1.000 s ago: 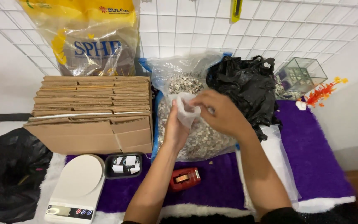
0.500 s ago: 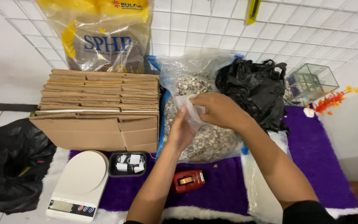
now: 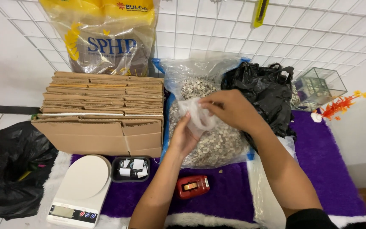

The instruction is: The person fills a small plastic bag with small white stones using a green scoop, and then places the bag on a digital scale to weigh it.

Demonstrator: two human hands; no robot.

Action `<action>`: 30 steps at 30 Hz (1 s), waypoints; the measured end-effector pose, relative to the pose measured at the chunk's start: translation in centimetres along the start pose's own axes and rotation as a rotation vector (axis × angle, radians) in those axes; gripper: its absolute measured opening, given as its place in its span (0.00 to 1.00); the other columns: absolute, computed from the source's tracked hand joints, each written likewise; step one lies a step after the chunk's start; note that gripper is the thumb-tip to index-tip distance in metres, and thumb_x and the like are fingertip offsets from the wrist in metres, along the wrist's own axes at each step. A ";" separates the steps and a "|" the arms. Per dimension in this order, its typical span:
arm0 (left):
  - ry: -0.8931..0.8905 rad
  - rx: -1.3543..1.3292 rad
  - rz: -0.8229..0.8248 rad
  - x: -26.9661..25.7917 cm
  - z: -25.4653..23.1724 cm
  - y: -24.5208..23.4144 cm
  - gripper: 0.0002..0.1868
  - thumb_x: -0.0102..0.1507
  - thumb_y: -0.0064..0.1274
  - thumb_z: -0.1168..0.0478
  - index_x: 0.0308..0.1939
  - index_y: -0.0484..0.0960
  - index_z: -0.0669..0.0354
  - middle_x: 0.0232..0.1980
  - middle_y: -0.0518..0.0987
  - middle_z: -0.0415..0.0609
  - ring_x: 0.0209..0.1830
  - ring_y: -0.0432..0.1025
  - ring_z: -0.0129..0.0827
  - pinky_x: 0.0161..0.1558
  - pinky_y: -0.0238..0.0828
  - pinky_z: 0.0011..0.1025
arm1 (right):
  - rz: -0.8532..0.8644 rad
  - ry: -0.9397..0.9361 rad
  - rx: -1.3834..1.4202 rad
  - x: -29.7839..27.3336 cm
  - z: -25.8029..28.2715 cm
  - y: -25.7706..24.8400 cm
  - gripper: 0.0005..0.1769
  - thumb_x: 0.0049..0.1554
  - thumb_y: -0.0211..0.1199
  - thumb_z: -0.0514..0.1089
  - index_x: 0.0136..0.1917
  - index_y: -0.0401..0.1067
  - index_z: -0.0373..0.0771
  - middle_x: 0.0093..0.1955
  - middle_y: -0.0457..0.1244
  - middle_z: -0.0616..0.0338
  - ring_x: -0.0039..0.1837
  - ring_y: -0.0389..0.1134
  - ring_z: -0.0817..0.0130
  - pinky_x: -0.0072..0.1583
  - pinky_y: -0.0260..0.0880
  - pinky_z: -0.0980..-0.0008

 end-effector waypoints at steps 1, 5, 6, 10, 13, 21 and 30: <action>0.000 0.000 -0.001 0.4 0.2 -0.8 0.14 0.67 0.56 0.49 0.50 0.83 0.52 0.53 0.85 0.50 0.54 0.79 0.39 0.56 0.77 0.42 | 0.000 0.000 0.000 0.0 0.2 -0.4 0.09 0.59 0.65 0.41 0.54 0.81 0.44 0.44 0.74 0.54 0.43 0.77 0.58 0.48 0.75 0.61; -0.015 -0.087 -0.023 1.5 0.4 -3.5 0.18 0.66 0.54 0.46 0.51 0.81 0.54 0.51 0.85 0.53 0.47 0.81 0.44 0.43 0.81 0.40 | -0.171 0.130 0.122 0.0 -1.1 -2.4 0.09 0.61 0.65 0.42 0.55 0.80 0.42 0.42 0.73 0.54 0.42 0.75 0.63 0.47 0.75 0.64; -0.035 -0.111 -0.022 1.5 0.5 -4.0 0.20 0.66 0.54 0.44 0.49 0.81 0.55 0.48 0.85 0.55 0.42 0.82 0.46 0.35 0.82 0.37 | -0.189 0.236 0.127 0.0 -2.2 -2.7 0.10 0.63 0.64 0.44 0.57 0.80 0.44 0.43 0.73 0.58 0.44 0.74 0.66 0.48 0.74 0.66; -0.021 -0.104 -0.069 2.3 1.5 -5.9 0.21 0.65 0.54 0.44 0.51 0.81 0.54 0.51 0.85 0.54 0.48 0.81 0.48 0.43 0.82 0.45 | -0.139 0.388 -0.013 0.3 -6.3 -1.4 0.14 0.62 0.63 0.46 0.60 0.80 0.43 0.47 0.73 0.56 0.49 0.74 0.61 0.50 0.74 0.62; -0.030 -0.106 -0.101 2.4 1.6 -6.3 0.21 0.65 0.54 0.44 0.53 0.81 0.54 0.54 0.84 0.52 0.51 0.80 0.48 0.47 0.81 0.48 | -0.140 0.409 -0.106 0.2 -9.6 -0.4 0.15 0.60 0.63 0.45 0.60 0.79 0.47 0.47 0.73 0.57 0.51 0.74 0.58 0.51 0.75 0.57; -0.083 -0.139 -0.102 2.1 1.5 -5.9 0.20 0.62 0.53 0.43 0.42 0.82 0.55 0.45 0.86 0.54 0.40 0.82 0.49 0.41 0.82 0.51 | 0.052 0.495 -0.036 -0.7 -8.1 1.9 0.16 0.62 0.59 0.45 0.61 0.79 0.42 0.53 0.72 0.42 0.58 0.73 0.46 0.56 0.74 0.51; -0.076 -0.139 -0.090 1.4 1.0 -4.8 0.18 0.62 0.53 0.45 0.40 0.82 0.56 0.43 0.86 0.55 0.40 0.82 0.49 0.40 0.82 0.51 | 0.115 0.474 -0.045 -1.0 -7.0 2.7 0.17 0.61 0.59 0.44 0.61 0.79 0.42 0.50 0.73 0.48 0.54 0.74 0.51 0.54 0.74 0.54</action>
Point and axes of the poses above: each hand's wrist, its own x-axis towards the middle knuckle, its own y-axis out of the palm, z = x × y, the point moved 6 cm from there along x, towards the middle knuckle
